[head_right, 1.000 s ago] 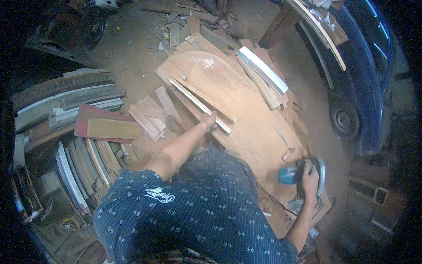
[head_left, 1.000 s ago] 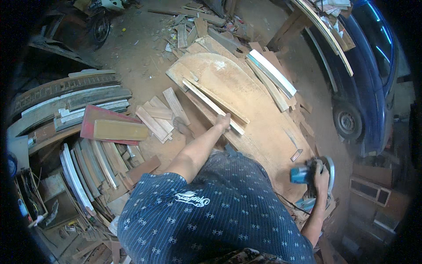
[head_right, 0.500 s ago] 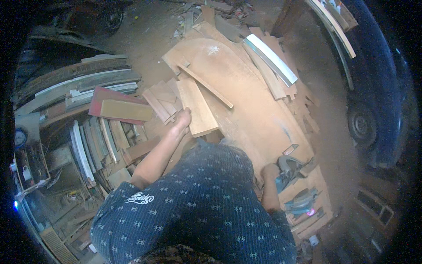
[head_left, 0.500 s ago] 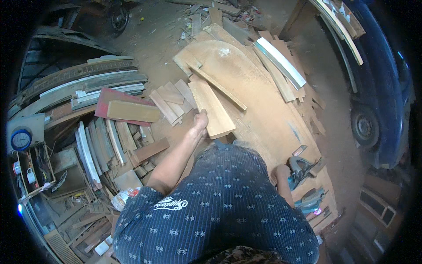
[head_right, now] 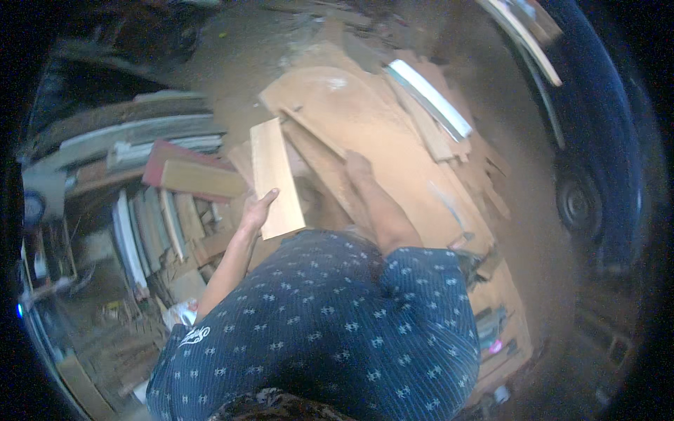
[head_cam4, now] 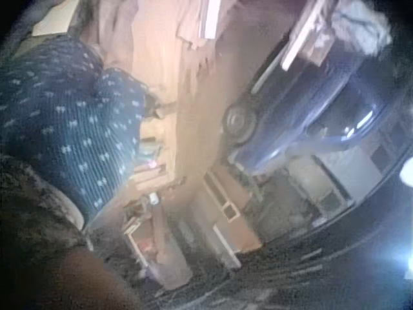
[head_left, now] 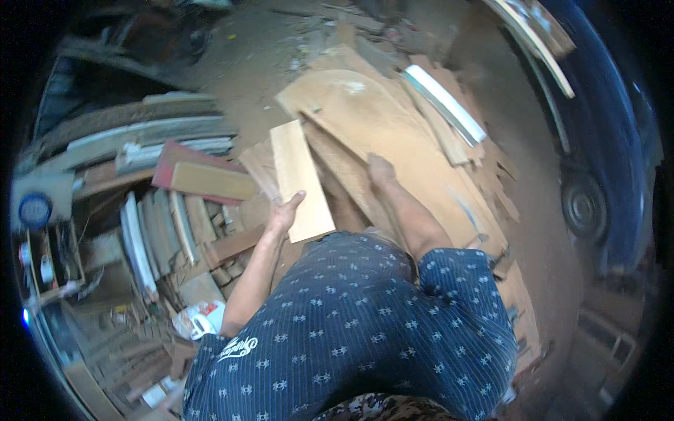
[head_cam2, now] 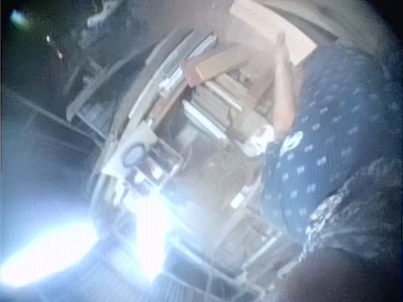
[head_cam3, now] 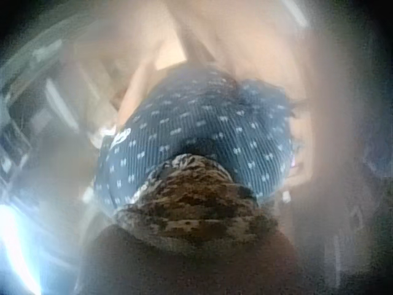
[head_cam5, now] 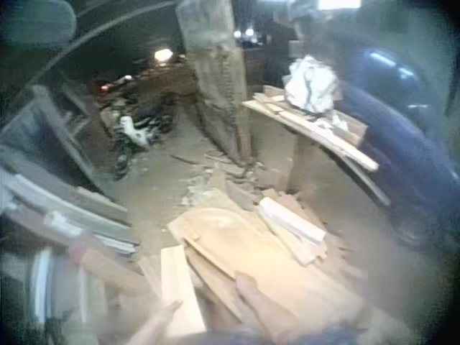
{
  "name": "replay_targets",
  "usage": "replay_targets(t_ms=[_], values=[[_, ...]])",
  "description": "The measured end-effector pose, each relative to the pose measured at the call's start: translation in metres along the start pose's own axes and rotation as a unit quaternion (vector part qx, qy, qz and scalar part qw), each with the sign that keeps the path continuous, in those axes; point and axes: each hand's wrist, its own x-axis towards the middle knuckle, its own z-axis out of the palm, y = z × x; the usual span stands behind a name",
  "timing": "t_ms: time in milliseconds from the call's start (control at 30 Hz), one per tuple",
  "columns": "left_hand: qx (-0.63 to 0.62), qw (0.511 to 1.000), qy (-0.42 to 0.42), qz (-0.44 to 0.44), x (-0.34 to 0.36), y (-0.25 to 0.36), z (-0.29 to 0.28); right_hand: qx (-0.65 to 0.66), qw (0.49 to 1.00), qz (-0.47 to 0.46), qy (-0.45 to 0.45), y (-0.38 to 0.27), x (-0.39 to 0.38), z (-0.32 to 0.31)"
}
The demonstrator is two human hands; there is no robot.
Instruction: The person uses a handheld circular saw to cut several pieces of light-colored wood on a workbench. They repeatedly position the wood, cut it, and then inspect the cut pieces before moving them aside.
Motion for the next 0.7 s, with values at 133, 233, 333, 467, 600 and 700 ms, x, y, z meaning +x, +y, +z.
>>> replay_targets(t_ms=[133,233,333,467,600,700], values=[[0.011,0.995,0.069,0.077,-0.005,-0.017,-0.022,-0.095,0.992,-0.075,-0.043,-0.025,-0.041,-0.005],[0.007,0.984,0.116,0.137,-0.015,-0.006,-0.035,0.008,0.995,-0.082,-0.064,-0.029,-0.080,-0.002],[-0.026,0.978,0.131,0.160,-0.030,0.013,-0.048,0.019,0.992,-0.077,-0.096,-0.046,-0.086,0.012],[-0.132,0.977,0.100,0.135,-0.027,0.020,-0.058,0.228,0.935,-0.212,-0.169,-0.114,-0.052,0.080],[-0.222,0.968,0.058,0.099,-0.016,0.051,-0.052,0.387,0.862,-0.067,-0.319,-0.162,-0.013,0.097],[-0.231,0.968,0.064,0.077,-0.022,0.050,-0.055,0.479,0.803,0.004,-0.355,-0.186,-0.026,0.059]])
